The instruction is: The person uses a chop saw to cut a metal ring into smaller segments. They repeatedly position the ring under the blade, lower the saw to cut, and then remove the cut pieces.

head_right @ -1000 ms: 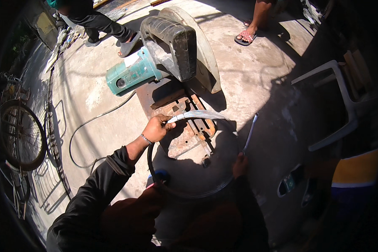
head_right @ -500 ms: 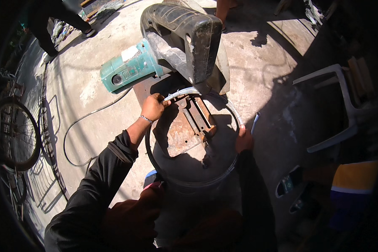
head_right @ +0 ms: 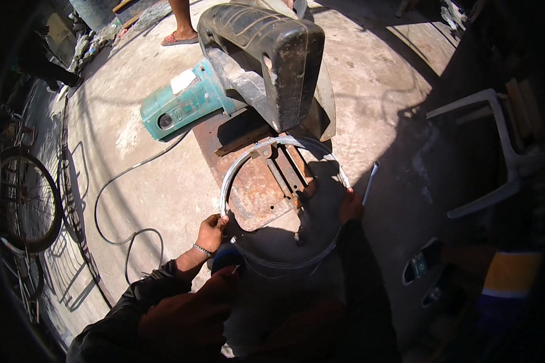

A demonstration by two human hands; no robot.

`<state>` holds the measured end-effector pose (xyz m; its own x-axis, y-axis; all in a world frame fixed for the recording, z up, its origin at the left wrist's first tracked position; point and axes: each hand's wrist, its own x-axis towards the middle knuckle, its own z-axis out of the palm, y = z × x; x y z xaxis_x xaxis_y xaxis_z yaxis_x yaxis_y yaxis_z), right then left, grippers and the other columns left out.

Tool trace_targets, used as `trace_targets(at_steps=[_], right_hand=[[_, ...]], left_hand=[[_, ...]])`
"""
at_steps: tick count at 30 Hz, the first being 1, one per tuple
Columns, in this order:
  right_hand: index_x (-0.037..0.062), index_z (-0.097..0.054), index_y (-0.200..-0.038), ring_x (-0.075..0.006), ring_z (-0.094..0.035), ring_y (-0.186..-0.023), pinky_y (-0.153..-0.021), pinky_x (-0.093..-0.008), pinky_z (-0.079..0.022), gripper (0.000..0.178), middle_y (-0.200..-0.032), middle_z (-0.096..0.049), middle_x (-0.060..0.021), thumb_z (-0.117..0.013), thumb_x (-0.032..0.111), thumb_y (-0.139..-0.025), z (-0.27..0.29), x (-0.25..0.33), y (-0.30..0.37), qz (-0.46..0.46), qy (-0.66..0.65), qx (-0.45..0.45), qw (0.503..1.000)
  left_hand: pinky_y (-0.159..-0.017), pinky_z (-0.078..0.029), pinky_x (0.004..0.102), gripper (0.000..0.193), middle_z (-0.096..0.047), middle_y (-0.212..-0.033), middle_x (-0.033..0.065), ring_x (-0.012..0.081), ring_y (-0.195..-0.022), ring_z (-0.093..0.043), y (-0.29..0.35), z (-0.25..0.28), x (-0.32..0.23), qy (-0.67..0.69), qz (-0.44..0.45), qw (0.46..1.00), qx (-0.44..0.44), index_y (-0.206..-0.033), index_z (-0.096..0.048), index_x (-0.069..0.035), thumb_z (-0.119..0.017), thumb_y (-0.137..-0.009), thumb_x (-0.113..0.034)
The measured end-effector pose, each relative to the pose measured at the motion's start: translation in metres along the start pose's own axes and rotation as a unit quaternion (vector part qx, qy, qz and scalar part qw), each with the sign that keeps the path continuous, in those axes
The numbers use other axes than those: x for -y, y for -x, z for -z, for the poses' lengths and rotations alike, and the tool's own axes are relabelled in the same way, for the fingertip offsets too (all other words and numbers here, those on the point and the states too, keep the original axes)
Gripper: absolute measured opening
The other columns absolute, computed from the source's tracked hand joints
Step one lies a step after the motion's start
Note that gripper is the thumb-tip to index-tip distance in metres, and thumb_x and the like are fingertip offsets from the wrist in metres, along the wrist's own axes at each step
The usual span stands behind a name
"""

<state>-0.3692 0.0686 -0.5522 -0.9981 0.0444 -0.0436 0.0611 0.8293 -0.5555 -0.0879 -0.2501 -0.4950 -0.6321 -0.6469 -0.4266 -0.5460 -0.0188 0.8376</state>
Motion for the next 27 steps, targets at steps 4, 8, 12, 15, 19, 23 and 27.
trace_targets(at_steps=[4, 8, 12, 15, 19, 23, 27], right_hand=[[0.0015, -0.066, -0.101, -0.0491, -0.061, -0.093, -0.076, -0.0550, -0.047, 0.066, -0.093, -0.066, -0.0277, -0.032, 0.058, -0.100, -0.002, -0.006, -0.003, -0.025, 0.014, -0.021, 0.999], [0.0007, -0.068, -0.100, -0.0485, -0.061, -0.092, -0.076, -0.0549, -0.047, 0.069, -0.091, -0.066, -0.0280, -0.031, 0.060, -0.100, 0.009, 0.000, -0.015, -0.038, 0.030, 0.005, 0.999], [0.0019, -0.069, -0.101, -0.0486, -0.061, -0.094, -0.077, -0.0543, -0.047, 0.070, -0.094, -0.066, -0.0275, -0.032, 0.061, -0.099, 0.008, -0.004, -0.018, -0.025, 0.044, 0.005, 0.999], [0.0032, -0.069, -0.103, -0.0484, -0.061, -0.095, -0.079, -0.0538, -0.047, 0.068, -0.096, -0.066, -0.0270, -0.033, 0.061, -0.098, 0.005, 0.002, -0.013, -0.045, 0.031, 0.018, 0.998], [0.0038, -0.069, -0.104, -0.0477, -0.061, -0.098, -0.080, -0.0536, -0.047, 0.065, -0.099, -0.066, -0.0267, -0.034, 0.059, -0.099, -0.003, 0.011, -0.010, -0.038, 0.012, 0.027, 0.999], [0.0043, -0.068, -0.106, -0.0473, -0.060, -0.100, -0.082, -0.0532, -0.047, 0.061, -0.102, -0.066, -0.0268, -0.037, 0.056, -0.099, -0.019, -0.008, -0.027, -0.075, -0.009, 0.008, 0.997], [0.0049, -0.068, -0.106, -0.0475, -0.060, -0.101, -0.083, -0.0532, -0.047, 0.060, -0.102, -0.066, -0.0265, -0.037, 0.055, -0.099, -0.014, -0.004, -0.027, -0.068, 0.002, 0.005, 0.998]], left_hand=[[-0.062, -0.048, 0.0296, 0.028, -0.069, -0.077, 0.0124, 0.0149, -0.066, -0.060, -0.017, -0.004, -0.010, 0.049, -0.047, 0.997, -0.029, -0.108, -0.065, 0.008, -0.068, -0.092, -0.016], [-0.057, -0.050, 0.0268, 0.020, -0.064, -0.079, 0.0055, 0.0121, -0.069, -0.060, -0.031, -0.012, -0.021, 0.091, -0.016, 0.995, -0.027, -0.098, -0.059, 0.003, -0.071, -0.090, -0.011], [-0.054, -0.048, 0.0268, 0.025, -0.062, -0.075, 0.0053, 0.0115, -0.064, -0.058, -0.024, -0.016, -0.021, 0.042, -0.039, 0.998, -0.026, -0.093, -0.056, 0.003, -0.077, -0.085, -0.009], [-0.051, -0.045, 0.0261, 0.028, -0.059, -0.071, 0.0048, 0.0103, -0.059, -0.054, -0.010, -0.011, -0.028, 0.010, -0.029, 0.999, -0.033, -0.088, -0.054, 0.002, -0.080, -0.081, -0.007], [-0.059, -0.049, 0.0334, 0.032, -0.065, -0.072, 0.0140, 0.0205, -0.062, -0.061, -0.008, -0.008, -0.006, -0.007, -0.020, 0.998, -0.056, -0.086, -0.057, 0.003, -0.081, -0.080, -0.017], [-0.059, -0.049, 0.0336, 0.031, -0.066, -0.072, 0.0144, 0.0208, -0.063, -0.062, -0.010, -0.017, -0.015, 0.005, -0.021, 0.998, -0.057, -0.087, -0.059, 0.003, -0.079, -0.083, -0.020], [-0.056, -0.047, 0.0316, 0.028, -0.063, -0.070, 0.0110, 0.0178, -0.060, -0.058, -0.015, -0.025, -0.014, 0.012, -0.038, 0.997, -0.071, -0.086, -0.058, 0.002, -0.078, -0.085, -0.019]])
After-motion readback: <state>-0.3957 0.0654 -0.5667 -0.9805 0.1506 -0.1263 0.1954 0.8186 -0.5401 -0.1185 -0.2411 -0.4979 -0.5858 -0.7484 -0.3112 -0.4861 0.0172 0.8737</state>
